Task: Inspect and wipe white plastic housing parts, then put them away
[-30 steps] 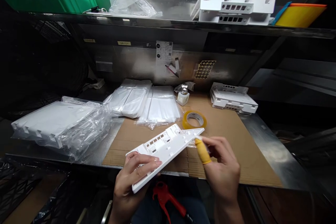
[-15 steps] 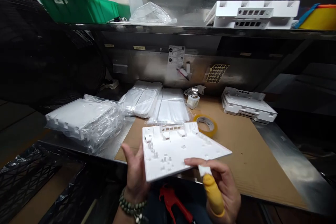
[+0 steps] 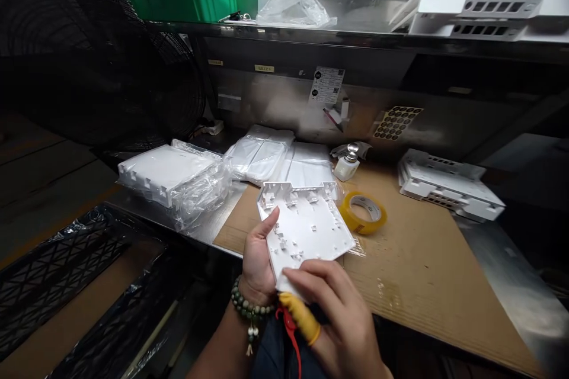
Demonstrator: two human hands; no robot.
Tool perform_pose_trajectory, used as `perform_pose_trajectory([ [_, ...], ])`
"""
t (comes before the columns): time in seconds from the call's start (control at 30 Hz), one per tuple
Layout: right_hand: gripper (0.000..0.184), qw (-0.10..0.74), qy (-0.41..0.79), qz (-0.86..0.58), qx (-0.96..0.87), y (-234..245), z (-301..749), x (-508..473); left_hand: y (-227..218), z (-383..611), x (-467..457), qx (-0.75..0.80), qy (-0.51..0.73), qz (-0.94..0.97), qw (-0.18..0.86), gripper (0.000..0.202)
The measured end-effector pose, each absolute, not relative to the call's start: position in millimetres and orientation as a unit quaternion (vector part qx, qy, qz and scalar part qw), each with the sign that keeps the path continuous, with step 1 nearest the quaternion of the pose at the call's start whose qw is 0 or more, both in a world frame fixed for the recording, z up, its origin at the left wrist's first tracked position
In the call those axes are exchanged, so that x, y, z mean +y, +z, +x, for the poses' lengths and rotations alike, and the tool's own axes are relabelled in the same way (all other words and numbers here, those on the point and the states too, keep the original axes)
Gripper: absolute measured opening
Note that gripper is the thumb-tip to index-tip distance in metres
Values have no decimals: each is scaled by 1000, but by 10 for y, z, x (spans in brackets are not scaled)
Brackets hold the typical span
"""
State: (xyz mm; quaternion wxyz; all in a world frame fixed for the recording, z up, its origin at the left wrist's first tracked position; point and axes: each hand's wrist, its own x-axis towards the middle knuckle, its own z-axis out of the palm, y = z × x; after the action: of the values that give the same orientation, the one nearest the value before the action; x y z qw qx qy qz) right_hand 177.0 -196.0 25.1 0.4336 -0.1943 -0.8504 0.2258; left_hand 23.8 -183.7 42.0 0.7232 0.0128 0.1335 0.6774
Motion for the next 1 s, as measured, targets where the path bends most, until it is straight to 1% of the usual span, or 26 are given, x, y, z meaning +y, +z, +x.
perform_pose_trajectory([
  [0.1, 26, 444, 201, -177, -855, 212, 1693, -1988, 414, 221, -1868, 136, 677, 19, 723, 60],
  [0.23, 26, 425, 206, -201, -858, 196, 1772, -1957, 357, 153, -1898, 117, 691, 60, 711, 60],
  [0.4, 28, 445, 229, -191, -845, 227, 1697, -2031, 356, 179, -1922, 116, 687, 100, 710, 58],
  [0.5, 28, 442, 221, -187, -849, 201, 1683, -2034, 320, 153, -1942, 108, 685, 113, 711, 59],
  [0.6, 25, 435, 211, -234, -843, 159, 1870, -1913, 243, 34, -1980, 94, 682, 128, 714, 60],
  [0.67, 24, 449, 214, -286, -819, 128, 2078, -1791, 201, -71, -2013, 89, 680, 136, 715, 61],
  [0.8, 31, 481, 193, -377, -768, 47, 2467, -1590, 183, -222, -2064, 69, 682, 165, 709, 70],
  [0.9, 33, 492, 185, -404, -749, -3, 2603, -1539, 215, -242, -2077, 65, 688, 172, 702, 75],
  [1.0, 30, 502, 194, -408, -738, 1, 2588, -1561, 255, -214, -2086, 62, 694, 175, 696, 78],
])
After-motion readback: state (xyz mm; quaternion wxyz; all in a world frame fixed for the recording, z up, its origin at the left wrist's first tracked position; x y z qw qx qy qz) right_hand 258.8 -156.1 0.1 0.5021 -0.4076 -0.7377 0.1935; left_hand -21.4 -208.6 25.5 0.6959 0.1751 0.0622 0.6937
